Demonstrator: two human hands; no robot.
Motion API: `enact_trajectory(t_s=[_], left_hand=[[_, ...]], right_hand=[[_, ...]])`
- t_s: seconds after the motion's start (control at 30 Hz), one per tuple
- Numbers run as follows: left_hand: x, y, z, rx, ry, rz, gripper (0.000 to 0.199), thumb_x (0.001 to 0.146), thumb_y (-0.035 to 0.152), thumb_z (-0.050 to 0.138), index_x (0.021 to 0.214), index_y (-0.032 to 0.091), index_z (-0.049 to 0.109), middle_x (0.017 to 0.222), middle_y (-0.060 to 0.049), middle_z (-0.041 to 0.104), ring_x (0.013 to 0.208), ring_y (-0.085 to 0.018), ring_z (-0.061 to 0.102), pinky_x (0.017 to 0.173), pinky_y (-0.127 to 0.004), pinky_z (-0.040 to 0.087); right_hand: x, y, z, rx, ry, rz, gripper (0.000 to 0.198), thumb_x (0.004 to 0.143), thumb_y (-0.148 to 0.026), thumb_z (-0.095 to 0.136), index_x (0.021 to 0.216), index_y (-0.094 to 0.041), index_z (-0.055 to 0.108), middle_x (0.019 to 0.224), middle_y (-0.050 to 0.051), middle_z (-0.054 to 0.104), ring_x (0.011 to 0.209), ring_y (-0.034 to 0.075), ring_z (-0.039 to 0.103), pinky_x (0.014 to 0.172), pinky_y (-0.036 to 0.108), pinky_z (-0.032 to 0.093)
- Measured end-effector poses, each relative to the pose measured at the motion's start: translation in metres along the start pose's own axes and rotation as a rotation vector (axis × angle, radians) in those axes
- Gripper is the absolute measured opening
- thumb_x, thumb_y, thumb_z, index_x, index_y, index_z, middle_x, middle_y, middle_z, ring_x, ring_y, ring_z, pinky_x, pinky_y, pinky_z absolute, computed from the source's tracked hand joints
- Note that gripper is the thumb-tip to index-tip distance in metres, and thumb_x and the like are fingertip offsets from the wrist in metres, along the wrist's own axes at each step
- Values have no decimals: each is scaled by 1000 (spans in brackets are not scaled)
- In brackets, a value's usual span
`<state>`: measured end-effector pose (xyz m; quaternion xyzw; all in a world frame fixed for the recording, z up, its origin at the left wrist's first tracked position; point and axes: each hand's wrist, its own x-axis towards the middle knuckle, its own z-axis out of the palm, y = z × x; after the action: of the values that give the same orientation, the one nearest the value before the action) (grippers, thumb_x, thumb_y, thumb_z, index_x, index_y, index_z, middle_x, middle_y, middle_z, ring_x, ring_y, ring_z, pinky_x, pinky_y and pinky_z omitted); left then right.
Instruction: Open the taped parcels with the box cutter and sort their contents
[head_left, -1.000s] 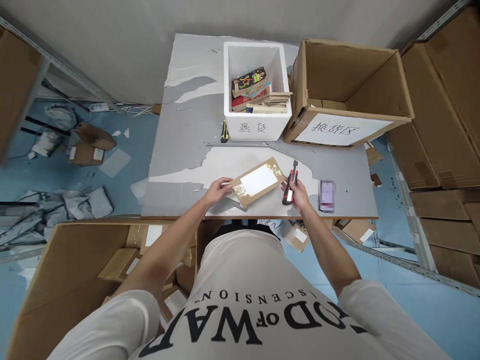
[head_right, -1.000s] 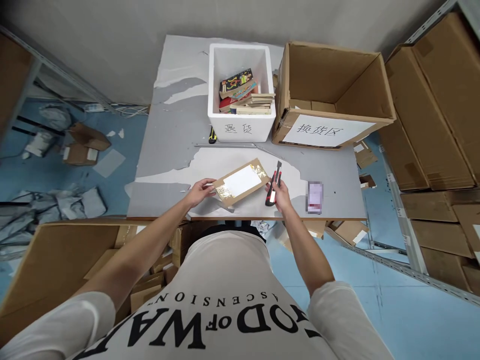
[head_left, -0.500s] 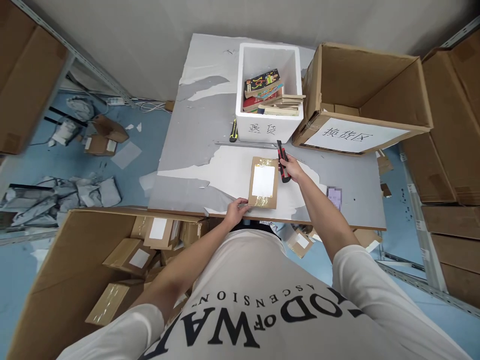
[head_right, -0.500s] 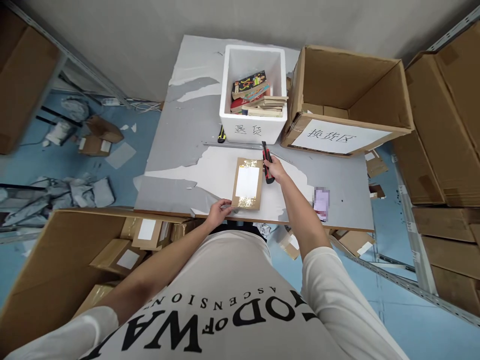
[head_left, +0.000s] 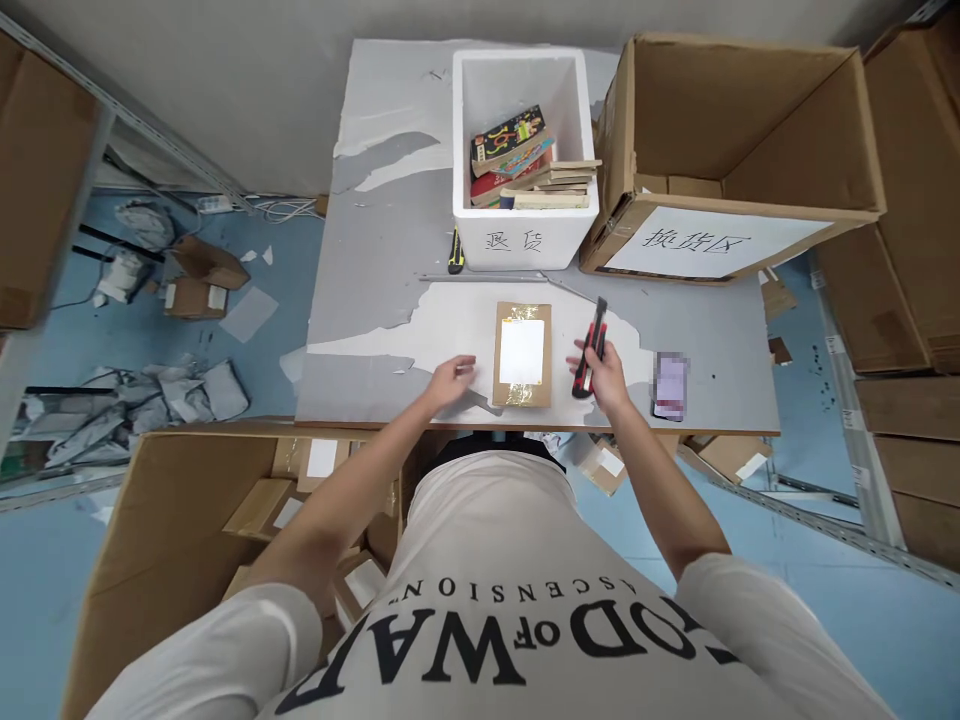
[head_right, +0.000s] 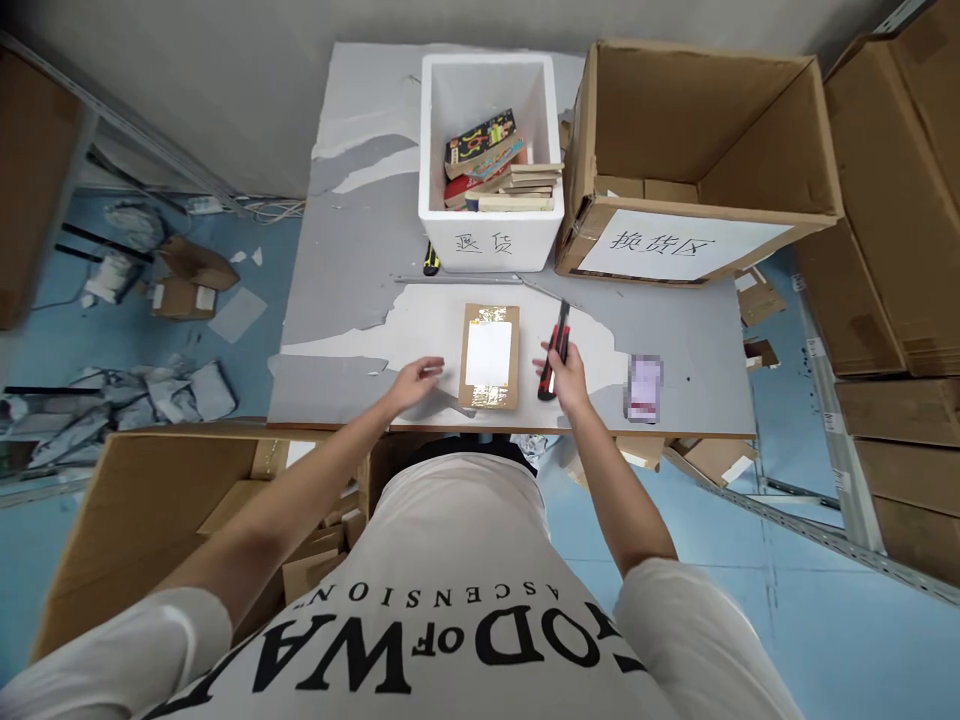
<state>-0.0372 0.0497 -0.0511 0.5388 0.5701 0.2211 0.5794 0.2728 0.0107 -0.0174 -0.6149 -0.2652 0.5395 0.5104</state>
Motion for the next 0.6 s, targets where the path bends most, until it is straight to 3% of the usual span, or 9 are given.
enact_trajectory(t_s=[0.1,0.17,0.23,0.43,0.6], left_hand=[[50,24,-12,-11,75,9,49,80,33,59,127,19,58,140,-14,52,125,-30,52,100,-48,45],[81,39,-9,-46,46,70,55,81,37,61,133,22,53,147,-12,45,130,-30,47,104,-47,41],[103,50,0,-85,-4,102,56,80,39,64,132,22,54,143,-11,49,130,-29,46,106,-46,38],[121,54,21,-241,-100,54,40,79,36,65,114,18,61,118,-10,64,108,-21,59,97,-40,45],[117,54,19,-313,-62,28,33,77,34,68,106,17,62,110,-7,66,98,-18,62,94,-39,48]], right_hand=[[-60,29,-11,99,10,162,45,77,-49,66,115,-30,50,133,4,58,76,14,68,62,31,58],[-89,48,-7,202,15,243,52,75,-48,70,121,-33,48,138,4,55,80,16,69,60,31,58],[-106,63,3,310,21,291,54,75,-46,72,122,-36,47,141,2,51,89,19,70,63,32,59],[-107,79,31,483,71,265,52,74,-44,73,120,-36,50,136,0,56,109,23,65,85,43,57],[-101,77,29,441,95,259,60,71,-48,74,124,-33,48,125,4,64,112,25,63,92,47,54]])
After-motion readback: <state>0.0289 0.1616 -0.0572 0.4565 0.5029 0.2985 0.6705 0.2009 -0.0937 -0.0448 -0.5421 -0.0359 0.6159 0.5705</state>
